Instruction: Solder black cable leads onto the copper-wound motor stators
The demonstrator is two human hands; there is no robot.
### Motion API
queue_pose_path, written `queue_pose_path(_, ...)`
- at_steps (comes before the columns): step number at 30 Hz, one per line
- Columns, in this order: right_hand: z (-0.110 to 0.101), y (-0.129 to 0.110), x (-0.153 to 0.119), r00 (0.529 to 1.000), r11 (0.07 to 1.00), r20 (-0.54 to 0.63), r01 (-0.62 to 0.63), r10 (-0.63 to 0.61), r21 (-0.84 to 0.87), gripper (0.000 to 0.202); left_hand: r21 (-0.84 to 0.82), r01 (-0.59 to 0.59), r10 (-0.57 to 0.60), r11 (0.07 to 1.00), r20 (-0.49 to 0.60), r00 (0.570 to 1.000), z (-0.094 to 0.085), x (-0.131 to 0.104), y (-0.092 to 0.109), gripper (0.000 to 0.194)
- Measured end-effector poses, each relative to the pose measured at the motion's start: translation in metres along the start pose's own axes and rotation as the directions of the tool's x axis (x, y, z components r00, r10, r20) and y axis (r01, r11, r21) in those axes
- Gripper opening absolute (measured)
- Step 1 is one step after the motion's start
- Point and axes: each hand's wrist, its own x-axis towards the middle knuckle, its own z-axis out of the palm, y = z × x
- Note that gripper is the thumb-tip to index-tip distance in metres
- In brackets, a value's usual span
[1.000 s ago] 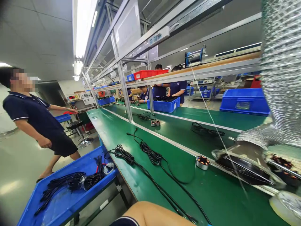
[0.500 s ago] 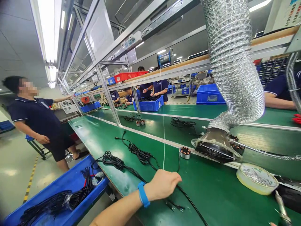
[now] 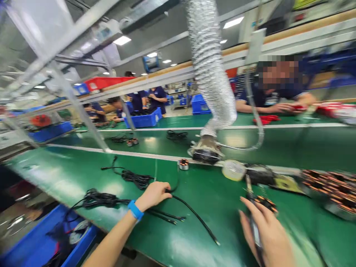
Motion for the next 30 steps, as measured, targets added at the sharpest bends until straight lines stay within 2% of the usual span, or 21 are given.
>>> queue_pose_path(2, -0.007, 0.001, -0.007, 0.998, 0.998, 0.07, 0.003, 0.002, -0.07, 0.033, -0.006, -0.038, 0.038, 0.999, 0.005, 0.999, 0.001, -0.001, -0.002, 0.017)
queue_pose_path(4, -0.01, 0.001, -0.011, 0.997, 0.993, 0.074, -0.009, 0.018, -0.119, 0.031, -0.009, -0.067, 0.067, 0.998, 0.01, 0.998, 0.005, 0.002, -0.007, 0.013)
queue_pose_path(5, -0.01, 0.001, -0.013, 0.996, 0.991, 0.075, -0.027, 0.037, -0.128, 0.03, 0.005, -0.04, 0.04, 0.999, 0.003, 0.999, 0.007, 0.005, -0.009, 0.012)
queue_pose_path(9, -0.011, -0.001, -0.015, 0.994, 0.99, 0.088, -0.055, 0.067, -0.128, 0.032, 0.06, -0.009, 0.008, 0.998, 0.015, 1.0, 0.013, 0.013, -0.011, 0.014)
queue_pose_path(13, -0.011, -0.002, -0.015, 0.995, 0.991, 0.069, -0.062, 0.071, -0.122, 0.034, 0.037, -0.013, 0.012, 0.999, 0.032, 0.999, 0.006, 0.018, -0.002, 0.019)
queue_pose_path(16, -0.01, -0.001, -0.014, 0.995, 0.986, 0.042, -0.081, 0.088, -0.144, 0.035, -0.068, -0.055, 0.053, 0.996, -0.044, 0.998, 0.004, 0.022, 0.014, 0.029)
queue_pose_path(19, -0.01, -0.001, -0.013, 0.99, 0.985, 0.052, -0.122, 0.129, -0.12, 0.038, -0.26, -0.166, 0.151, 0.951, -0.076, 0.986, 0.007, 0.026, 0.038, 0.038)
queue_pose_path(24, -0.011, -0.009, -0.014, 0.981, 0.983, 0.103, -0.171, 0.164, 0.063, 0.039, -0.461, -0.26, 0.28, 0.848, -0.027, 0.96, 0.013, 0.036, 0.081, 0.041)
queue_pose_path(30, -0.004, -0.031, -0.018, 0.964, 0.941, 0.227, -0.199, 0.138, 0.275, 0.049, -0.522, -0.282, 0.351, 0.805, 0.035, 0.936, 0.03, 0.047, 0.117, 0.039)
